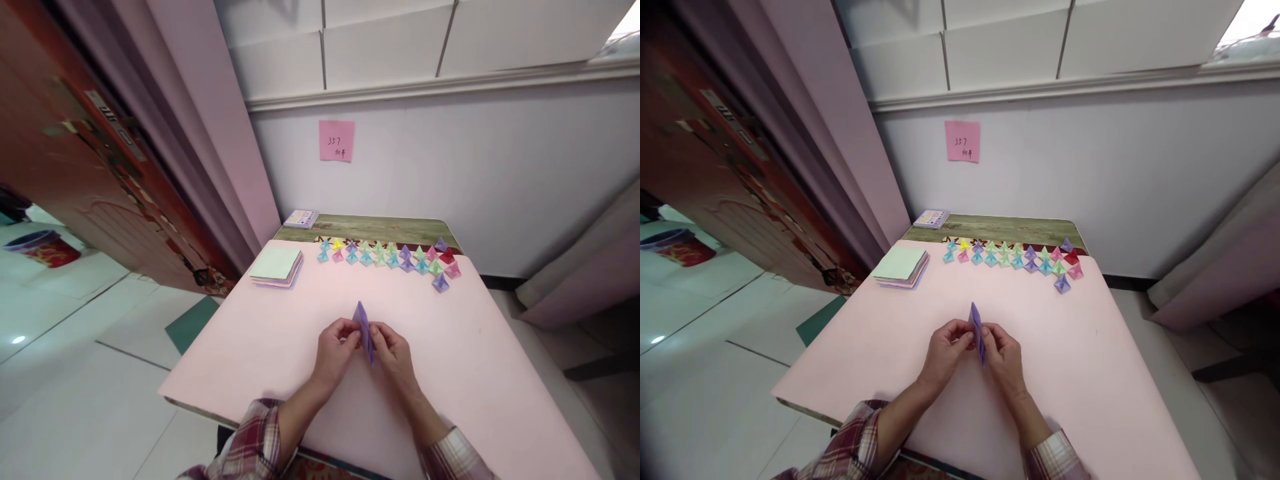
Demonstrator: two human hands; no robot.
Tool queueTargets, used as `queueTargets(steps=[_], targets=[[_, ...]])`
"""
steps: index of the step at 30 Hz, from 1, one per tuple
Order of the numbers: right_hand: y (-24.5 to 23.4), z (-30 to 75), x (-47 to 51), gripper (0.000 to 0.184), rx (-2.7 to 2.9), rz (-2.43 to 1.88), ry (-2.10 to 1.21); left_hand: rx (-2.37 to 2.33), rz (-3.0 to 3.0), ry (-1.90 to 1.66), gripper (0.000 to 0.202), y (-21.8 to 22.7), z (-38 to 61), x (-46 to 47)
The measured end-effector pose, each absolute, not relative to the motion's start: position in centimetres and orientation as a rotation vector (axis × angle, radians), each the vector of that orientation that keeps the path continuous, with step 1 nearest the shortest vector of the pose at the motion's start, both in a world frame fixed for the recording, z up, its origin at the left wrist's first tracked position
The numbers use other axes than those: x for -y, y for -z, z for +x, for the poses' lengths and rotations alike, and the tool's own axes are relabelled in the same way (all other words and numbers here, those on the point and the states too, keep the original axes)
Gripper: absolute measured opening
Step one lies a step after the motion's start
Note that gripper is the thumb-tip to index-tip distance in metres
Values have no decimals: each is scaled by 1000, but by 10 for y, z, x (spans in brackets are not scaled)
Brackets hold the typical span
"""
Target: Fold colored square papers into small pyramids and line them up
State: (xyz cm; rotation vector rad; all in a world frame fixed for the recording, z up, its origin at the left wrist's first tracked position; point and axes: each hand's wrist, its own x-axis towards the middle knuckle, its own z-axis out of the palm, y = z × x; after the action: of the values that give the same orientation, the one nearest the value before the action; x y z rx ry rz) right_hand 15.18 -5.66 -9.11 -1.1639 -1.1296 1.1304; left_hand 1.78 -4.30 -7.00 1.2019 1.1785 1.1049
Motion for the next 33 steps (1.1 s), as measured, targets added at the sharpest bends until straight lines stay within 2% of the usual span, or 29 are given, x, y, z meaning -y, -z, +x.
queueTargets(steps=[6, 19, 26, 33], targets=[[90, 152, 56, 37, 993, -1057, -1332, -1139, 1043, -1119, 22, 72, 16, 42], [93, 151, 57, 31, 1001, -1024, -1389, -1132, 1033, -1060, 30, 68, 14, 41], [106, 151, 54, 33, 1135, -1127, -1279, -1216, 1118, -1062, 43, 72, 14, 40], [108, 151, 56, 30, 1294, -1212, -1066, -1259, 1190, -1030, 35, 75, 13, 41]])
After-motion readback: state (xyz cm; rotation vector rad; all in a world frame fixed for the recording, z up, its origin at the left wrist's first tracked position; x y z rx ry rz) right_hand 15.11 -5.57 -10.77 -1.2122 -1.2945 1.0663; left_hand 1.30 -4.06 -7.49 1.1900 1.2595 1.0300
